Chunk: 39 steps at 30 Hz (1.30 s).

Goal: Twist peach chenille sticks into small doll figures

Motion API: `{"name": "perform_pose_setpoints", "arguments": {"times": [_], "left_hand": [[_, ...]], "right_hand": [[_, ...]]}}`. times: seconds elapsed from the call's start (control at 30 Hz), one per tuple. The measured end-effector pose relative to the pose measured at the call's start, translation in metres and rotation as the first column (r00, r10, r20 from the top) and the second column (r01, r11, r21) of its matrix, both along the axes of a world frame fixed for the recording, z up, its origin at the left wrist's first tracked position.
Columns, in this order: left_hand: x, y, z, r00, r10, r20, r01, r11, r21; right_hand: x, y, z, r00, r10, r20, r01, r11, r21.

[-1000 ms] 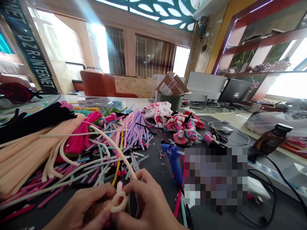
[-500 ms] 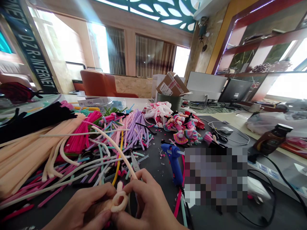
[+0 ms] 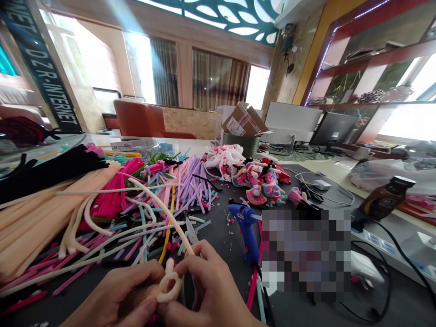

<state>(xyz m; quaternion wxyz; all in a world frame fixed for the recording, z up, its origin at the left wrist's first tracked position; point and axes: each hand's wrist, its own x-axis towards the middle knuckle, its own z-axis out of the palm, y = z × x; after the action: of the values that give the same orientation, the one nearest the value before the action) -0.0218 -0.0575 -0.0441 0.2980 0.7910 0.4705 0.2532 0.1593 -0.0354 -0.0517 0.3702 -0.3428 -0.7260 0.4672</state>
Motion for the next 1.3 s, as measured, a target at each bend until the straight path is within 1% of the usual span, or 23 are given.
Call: {"name": "perform_pose_setpoints", "arguments": {"times": [0.23,0.4,0.5,0.6,0.93,1.3], "left_hand": [[0.0006,-0.0004,-0.0018,1.0,-0.003,0.008,0.003,1.0,0.012],[0.0005,0.0003,-0.0029,1.0,0.006,-0.009,-0.006,1.0,-0.014],[0.0014,-0.0001,-0.0017,1.0,0.028,-0.006,-0.028,0.999,-0.027],[0.0022,-0.0008,0.0,1.0,0.022,0.003,-0.021,0.999,-0.035],[0.0022,-0.0009,-0.0028,1.0,0.026,0.006,-0.026,0.999,-0.02],[0.0021,-0.0005,-0.0038,0.999,0.043,-0.004,-0.043,0.999,-0.026]], "right_hand": [[0.0015,-0.001,0.001,1.0,-0.006,-0.016,0.006,1.0,0.016],[0.0006,-0.0025,0.0022,1.0,-0.012,-0.011,0.012,1.0,0.006],[0.0002,-0.0024,0.0019,1.0,-0.017,-0.019,0.017,1.0,0.001],[0.0006,-0.0023,0.0016,1.0,-0.02,-0.017,0.02,1.0,0.013],[0.0015,-0.0033,0.0047,1.0,-0.023,-0.018,0.023,1.0,0.011],[0.0025,-0.0027,0.0026,1.0,-0.013,-0.012,0.013,1.0,0.02]]}}
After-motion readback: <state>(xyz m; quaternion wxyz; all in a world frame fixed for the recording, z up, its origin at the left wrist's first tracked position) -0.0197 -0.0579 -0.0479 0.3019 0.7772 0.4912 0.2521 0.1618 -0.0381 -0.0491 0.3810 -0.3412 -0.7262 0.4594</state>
